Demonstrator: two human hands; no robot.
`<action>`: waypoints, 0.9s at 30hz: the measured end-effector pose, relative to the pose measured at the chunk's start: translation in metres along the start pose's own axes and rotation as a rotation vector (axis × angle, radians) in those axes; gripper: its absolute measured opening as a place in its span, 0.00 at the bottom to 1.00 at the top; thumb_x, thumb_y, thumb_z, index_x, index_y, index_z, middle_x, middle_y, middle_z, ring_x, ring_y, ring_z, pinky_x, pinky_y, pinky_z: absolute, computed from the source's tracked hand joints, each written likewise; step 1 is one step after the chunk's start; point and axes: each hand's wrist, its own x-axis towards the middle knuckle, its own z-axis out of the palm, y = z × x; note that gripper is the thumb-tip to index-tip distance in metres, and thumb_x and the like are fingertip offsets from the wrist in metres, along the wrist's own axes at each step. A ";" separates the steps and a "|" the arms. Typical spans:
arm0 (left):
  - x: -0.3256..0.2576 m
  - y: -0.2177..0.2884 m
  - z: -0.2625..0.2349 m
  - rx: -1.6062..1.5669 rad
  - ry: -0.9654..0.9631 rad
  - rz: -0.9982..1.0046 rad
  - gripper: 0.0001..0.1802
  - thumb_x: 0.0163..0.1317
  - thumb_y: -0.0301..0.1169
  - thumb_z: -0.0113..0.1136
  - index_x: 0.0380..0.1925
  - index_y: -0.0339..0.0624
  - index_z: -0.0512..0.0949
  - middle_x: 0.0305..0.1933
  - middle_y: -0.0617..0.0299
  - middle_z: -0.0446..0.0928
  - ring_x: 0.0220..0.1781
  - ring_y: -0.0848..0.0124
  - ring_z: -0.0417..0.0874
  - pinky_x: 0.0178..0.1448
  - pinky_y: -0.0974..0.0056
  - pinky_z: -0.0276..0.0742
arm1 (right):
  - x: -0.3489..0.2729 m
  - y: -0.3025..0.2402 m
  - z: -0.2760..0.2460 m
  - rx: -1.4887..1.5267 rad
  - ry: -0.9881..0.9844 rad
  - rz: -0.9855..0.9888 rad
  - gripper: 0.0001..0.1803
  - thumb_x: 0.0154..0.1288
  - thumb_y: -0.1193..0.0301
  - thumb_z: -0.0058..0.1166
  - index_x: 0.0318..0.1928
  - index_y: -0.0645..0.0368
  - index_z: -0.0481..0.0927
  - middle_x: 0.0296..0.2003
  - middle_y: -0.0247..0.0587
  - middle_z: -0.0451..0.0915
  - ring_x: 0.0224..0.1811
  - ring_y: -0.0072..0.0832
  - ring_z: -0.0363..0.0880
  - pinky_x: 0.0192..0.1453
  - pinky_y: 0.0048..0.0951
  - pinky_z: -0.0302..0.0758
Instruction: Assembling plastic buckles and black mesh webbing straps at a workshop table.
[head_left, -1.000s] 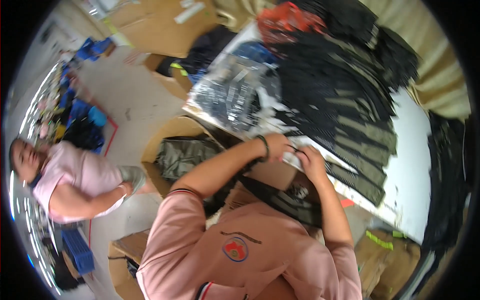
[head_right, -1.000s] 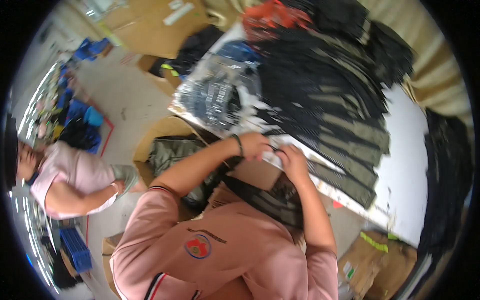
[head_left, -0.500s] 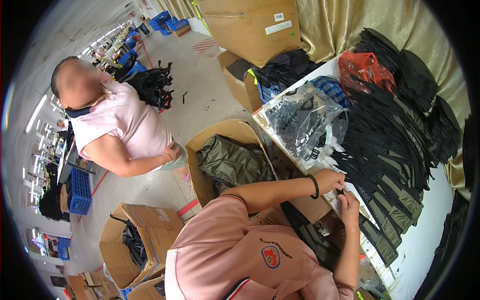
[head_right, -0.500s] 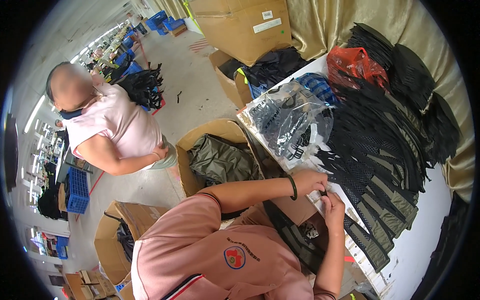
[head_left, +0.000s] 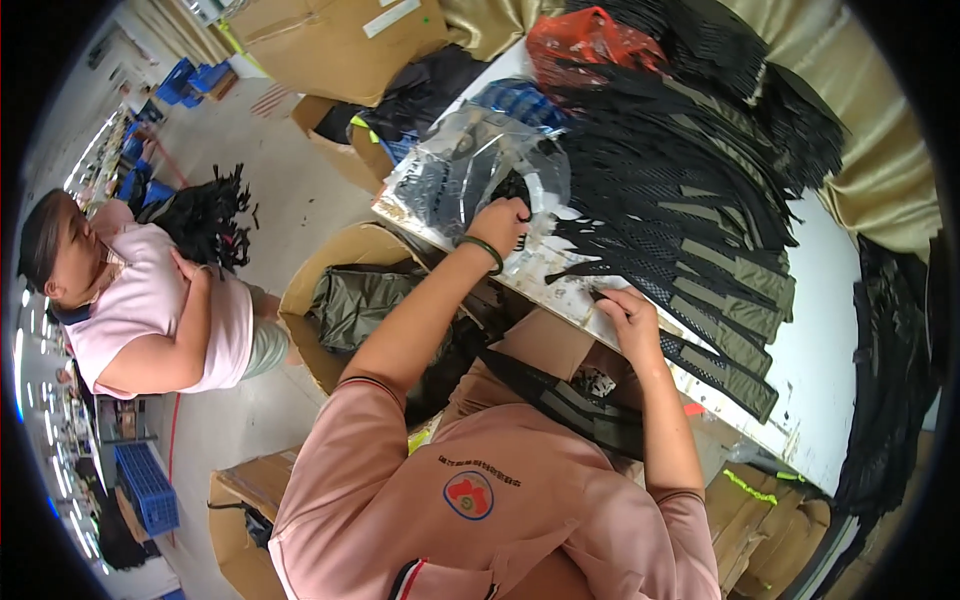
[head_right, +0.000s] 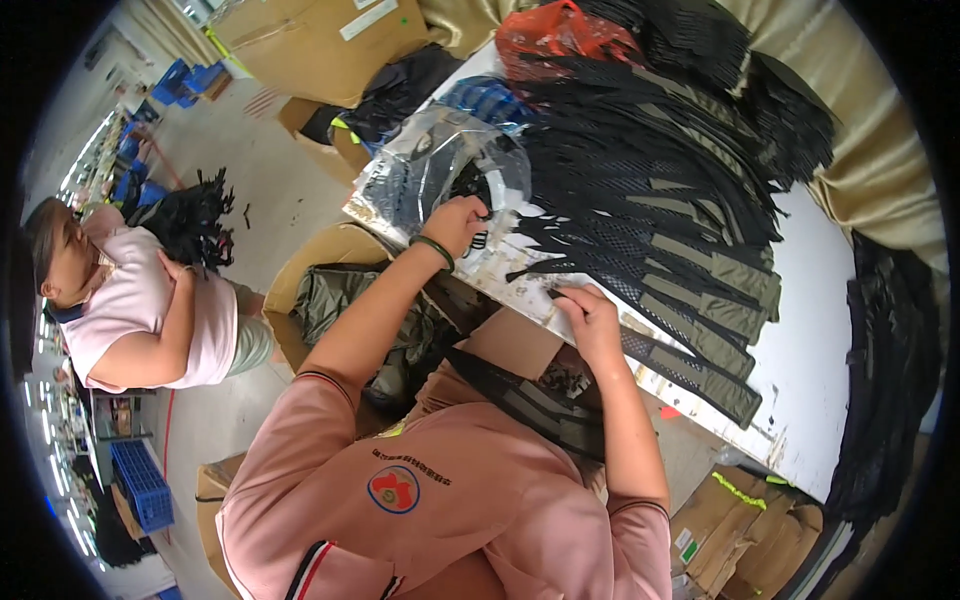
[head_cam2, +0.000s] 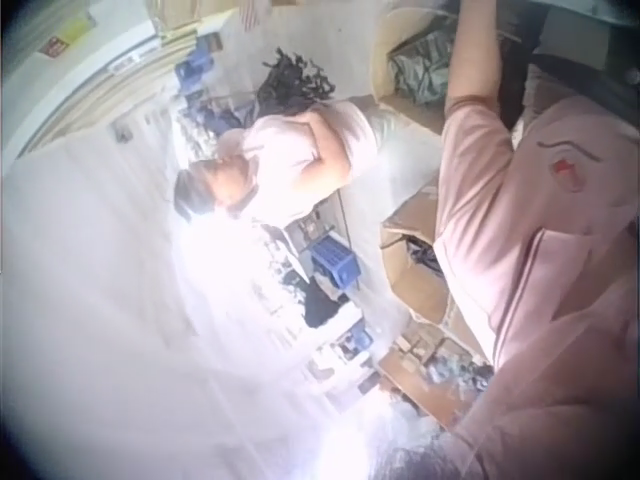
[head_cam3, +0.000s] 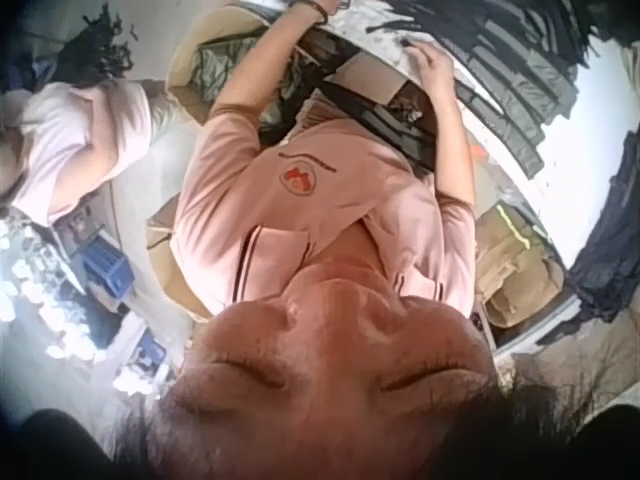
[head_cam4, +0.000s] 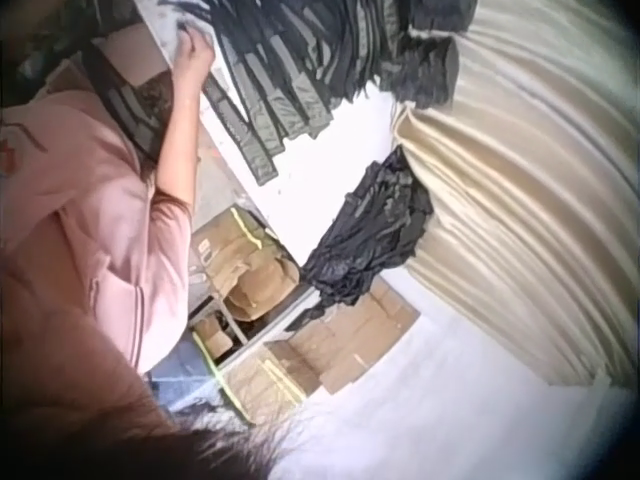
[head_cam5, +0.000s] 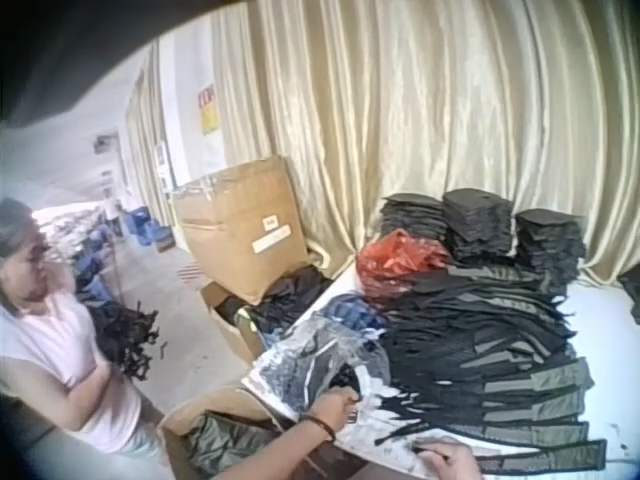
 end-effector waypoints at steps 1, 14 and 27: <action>0.000 0.001 0.005 0.040 -0.053 -0.027 0.14 0.49 0.29 0.66 0.36 0.42 0.74 0.32 0.53 0.75 0.40 0.54 0.77 0.44 0.56 0.72 | 0.002 0.003 0.002 0.035 -0.020 0.030 0.08 0.58 0.77 0.57 0.39 0.63 0.82 0.29 0.42 0.77 0.31 0.30 0.74 0.38 0.25 0.71; -0.013 0.006 0.014 0.303 -0.246 0.090 0.18 0.49 0.30 0.65 0.40 0.41 0.71 0.43 0.52 0.69 0.44 0.51 0.76 0.46 0.51 0.74 | 0.003 0.018 -0.001 -0.045 -0.100 0.104 0.08 0.57 0.73 0.58 0.35 0.65 0.81 0.31 0.44 0.77 0.31 0.34 0.76 0.38 0.28 0.71; -0.038 0.074 0.033 -0.885 -0.057 -0.094 0.06 0.57 0.22 0.61 0.34 0.36 0.75 0.29 0.66 0.76 0.28 0.82 0.77 0.32 0.74 0.73 | 0.004 -0.016 -0.027 0.604 -0.085 0.417 0.04 0.57 0.74 0.60 0.33 0.61 0.82 0.28 0.28 0.79 0.30 0.14 0.73 0.36 0.17 0.69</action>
